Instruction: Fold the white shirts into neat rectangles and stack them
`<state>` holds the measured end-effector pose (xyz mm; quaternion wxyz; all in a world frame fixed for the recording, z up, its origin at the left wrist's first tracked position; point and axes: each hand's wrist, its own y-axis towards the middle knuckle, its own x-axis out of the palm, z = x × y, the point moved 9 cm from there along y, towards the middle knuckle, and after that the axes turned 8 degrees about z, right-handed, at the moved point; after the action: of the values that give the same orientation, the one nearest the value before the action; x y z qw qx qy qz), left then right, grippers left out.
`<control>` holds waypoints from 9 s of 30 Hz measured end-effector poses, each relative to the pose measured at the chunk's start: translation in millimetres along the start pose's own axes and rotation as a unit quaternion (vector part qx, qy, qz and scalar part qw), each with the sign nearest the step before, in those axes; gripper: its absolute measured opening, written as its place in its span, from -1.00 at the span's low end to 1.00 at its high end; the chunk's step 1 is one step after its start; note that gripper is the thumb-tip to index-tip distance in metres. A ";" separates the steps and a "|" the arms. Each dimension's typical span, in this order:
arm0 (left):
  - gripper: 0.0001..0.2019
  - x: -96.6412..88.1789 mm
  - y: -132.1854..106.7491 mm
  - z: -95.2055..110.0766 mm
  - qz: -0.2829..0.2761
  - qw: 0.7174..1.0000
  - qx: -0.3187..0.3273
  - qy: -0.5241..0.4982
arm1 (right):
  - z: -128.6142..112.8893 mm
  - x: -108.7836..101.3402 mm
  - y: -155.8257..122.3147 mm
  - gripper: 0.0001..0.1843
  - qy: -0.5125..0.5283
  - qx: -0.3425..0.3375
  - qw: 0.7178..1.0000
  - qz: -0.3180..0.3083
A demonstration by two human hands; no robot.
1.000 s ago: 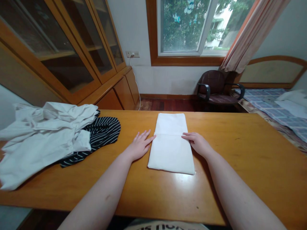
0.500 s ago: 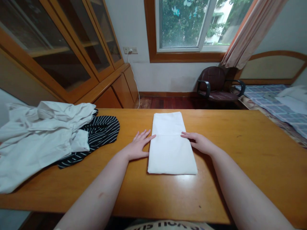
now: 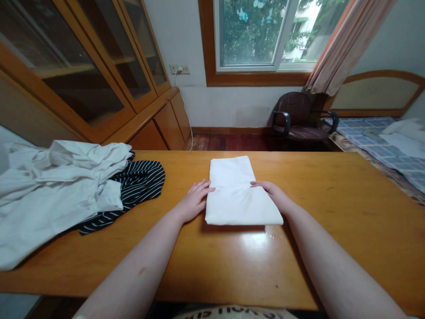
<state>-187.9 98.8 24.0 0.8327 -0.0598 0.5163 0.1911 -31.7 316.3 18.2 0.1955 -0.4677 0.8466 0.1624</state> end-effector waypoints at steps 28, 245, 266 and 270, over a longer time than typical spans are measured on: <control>-0.58 -15.9 -5.3 -21.4 0.182 0.933 -0.205 -0.235 | -12.0 17.7 -10.7 -0.27 0.104 -0.031 0.993 -0.043; -0.58 -5.5 39.5 43.8 0.138 0.969 -0.092 0.185 | -63.8 79.8 26.7 -0.48 -0.433 -0.041 0.900 -0.035; -0.11 26.3 42.8 18.8 -0.026 0.987 -0.097 0.125 | -46.9 76.2 31.9 -0.30 -0.413 -0.005 0.911 -0.012; -0.27 17.1 40.3 -10.8 0.026 0.973 -0.192 0.122 | -42.3 72.3 32.4 -0.29 -0.416 0.024 0.909 -0.003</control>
<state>-205.5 137.1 7.8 0.7309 -0.2274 0.5695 0.2996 -102.1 260.8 23.2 0.5414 -0.3551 0.6908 0.3218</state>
